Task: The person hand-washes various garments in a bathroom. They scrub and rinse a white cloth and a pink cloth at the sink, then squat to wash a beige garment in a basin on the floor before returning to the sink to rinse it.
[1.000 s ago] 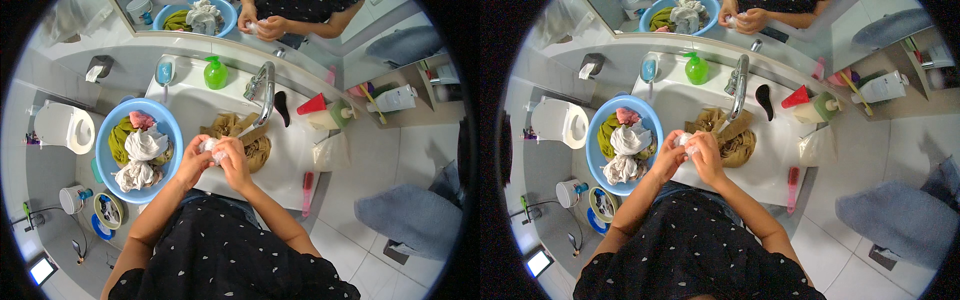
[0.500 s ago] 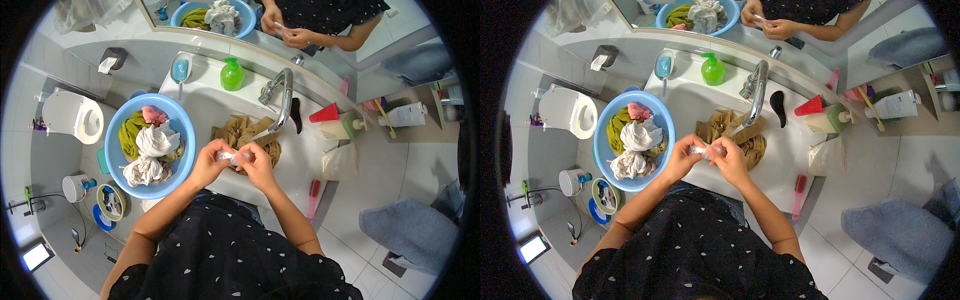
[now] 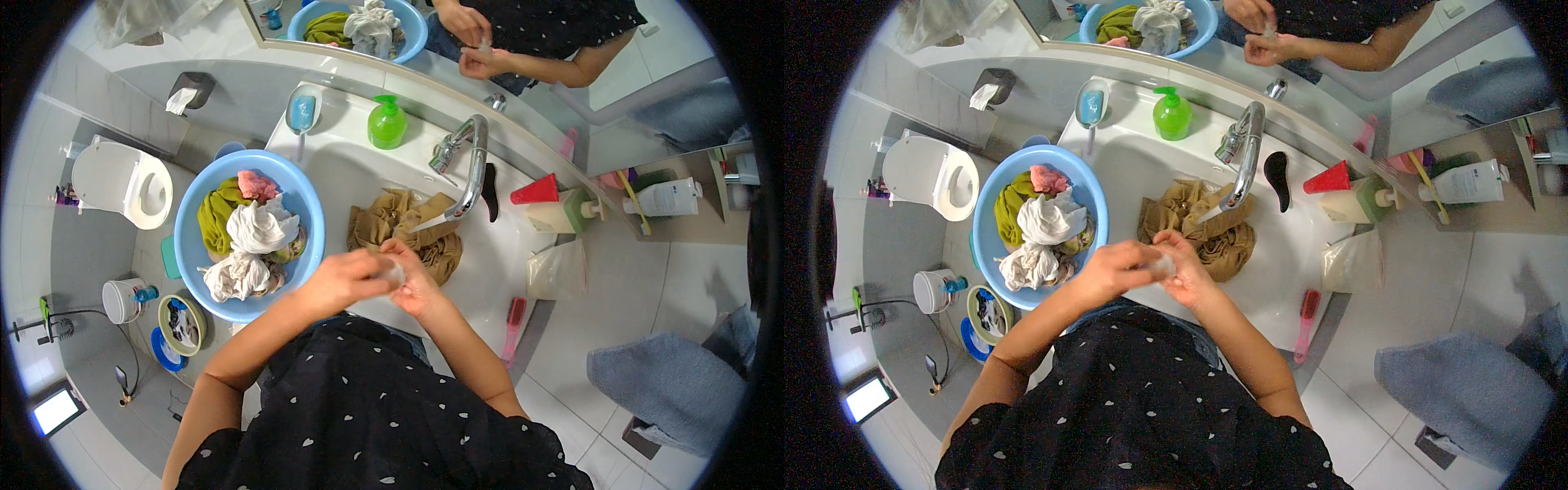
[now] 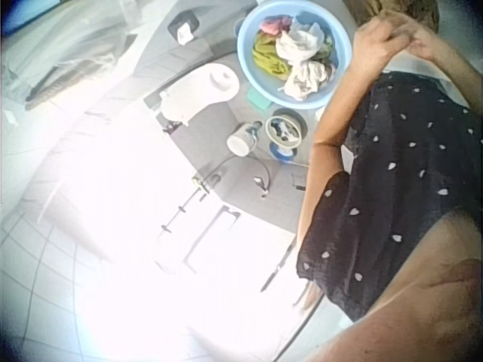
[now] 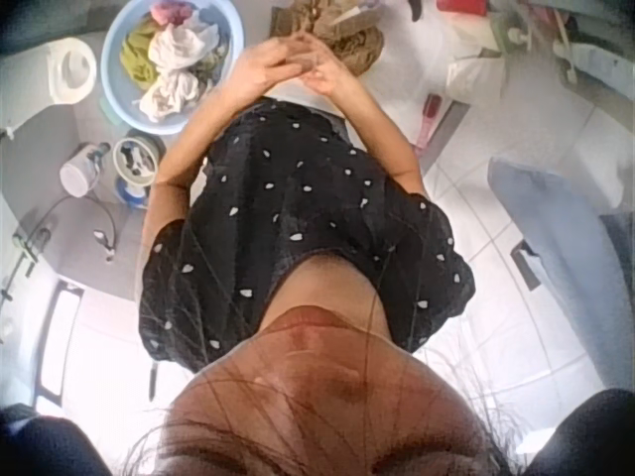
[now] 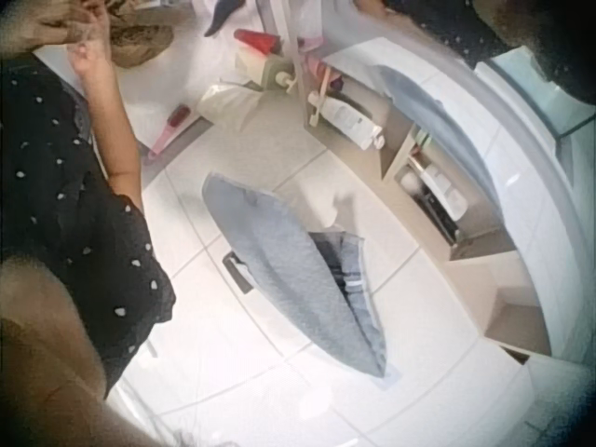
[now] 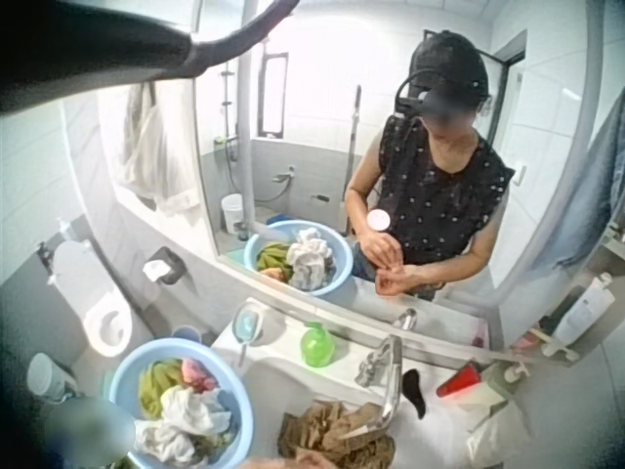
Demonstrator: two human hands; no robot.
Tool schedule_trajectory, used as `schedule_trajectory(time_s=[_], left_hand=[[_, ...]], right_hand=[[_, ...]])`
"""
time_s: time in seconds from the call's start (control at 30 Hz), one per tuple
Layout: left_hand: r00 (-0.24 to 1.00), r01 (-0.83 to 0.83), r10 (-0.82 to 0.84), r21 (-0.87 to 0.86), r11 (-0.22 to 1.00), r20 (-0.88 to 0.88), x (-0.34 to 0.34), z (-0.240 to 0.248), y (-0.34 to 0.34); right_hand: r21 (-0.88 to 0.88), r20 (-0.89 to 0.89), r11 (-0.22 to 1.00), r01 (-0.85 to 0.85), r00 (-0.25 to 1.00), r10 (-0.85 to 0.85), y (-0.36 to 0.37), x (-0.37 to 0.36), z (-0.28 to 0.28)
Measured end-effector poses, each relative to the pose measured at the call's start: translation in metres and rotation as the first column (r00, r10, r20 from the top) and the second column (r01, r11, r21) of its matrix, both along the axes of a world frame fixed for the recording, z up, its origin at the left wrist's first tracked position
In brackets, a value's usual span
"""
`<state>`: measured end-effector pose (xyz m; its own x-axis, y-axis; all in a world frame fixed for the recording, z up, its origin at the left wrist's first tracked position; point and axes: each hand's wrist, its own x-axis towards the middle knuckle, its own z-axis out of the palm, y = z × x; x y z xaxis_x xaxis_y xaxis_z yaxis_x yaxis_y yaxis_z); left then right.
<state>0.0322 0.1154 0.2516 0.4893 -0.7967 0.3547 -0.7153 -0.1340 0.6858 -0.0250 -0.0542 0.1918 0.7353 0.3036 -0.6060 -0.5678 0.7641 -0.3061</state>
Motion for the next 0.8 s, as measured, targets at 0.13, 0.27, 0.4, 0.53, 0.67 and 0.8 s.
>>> schedule_trajectory(time_s=[0.13,0.27,0.4,0.53,0.67,0.8], left_hand=[[0.998,-0.040,0.037,0.055,0.998,0.050,-0.002,0.007,-0.012],[0.999,0.041,-0.042,0.034,0.999,0.028,-0.013,-0.014,-0.018],[1.000,0.027,-0.027,-0.015,1.000,-0.009,-0.016,-0.015,-0.025],[0.997,-0.040,0.034,-0.085,0.996,-0.073,-0.022,-0.027,-0.028],[0.952,-0.129,0.123,-0.005,0.992,-0.281,-0.029,-0.034,-0.024],[0.796,-0.390,0.325,-0.021,0.921,-0.510,0.010,-0.028,-0.029]], right_hand=[[-0.074,-0.062,0.993,-0.095,0.994,0.090,0.005,-0.005,0.001],[0.115,-0.161,0.988,-0.099,0.980,0.117,0.004,-0.010,0.013],[0.365,0.046,0.911,-0.192,0.981,0.188,-0.006,-0.023,-0.018],[0.019,-0.121,1.000,-0.006,0.993,0.009,0.008,-0.017,-0.009],[-0.126,-0.125,0.989,0.077,0.988,-0.092,0.007,-0.009,-0.009],[-0.245,0.027,0.967,0.074,0.997,-0.070,-0.010,-0.013,-0.010]])
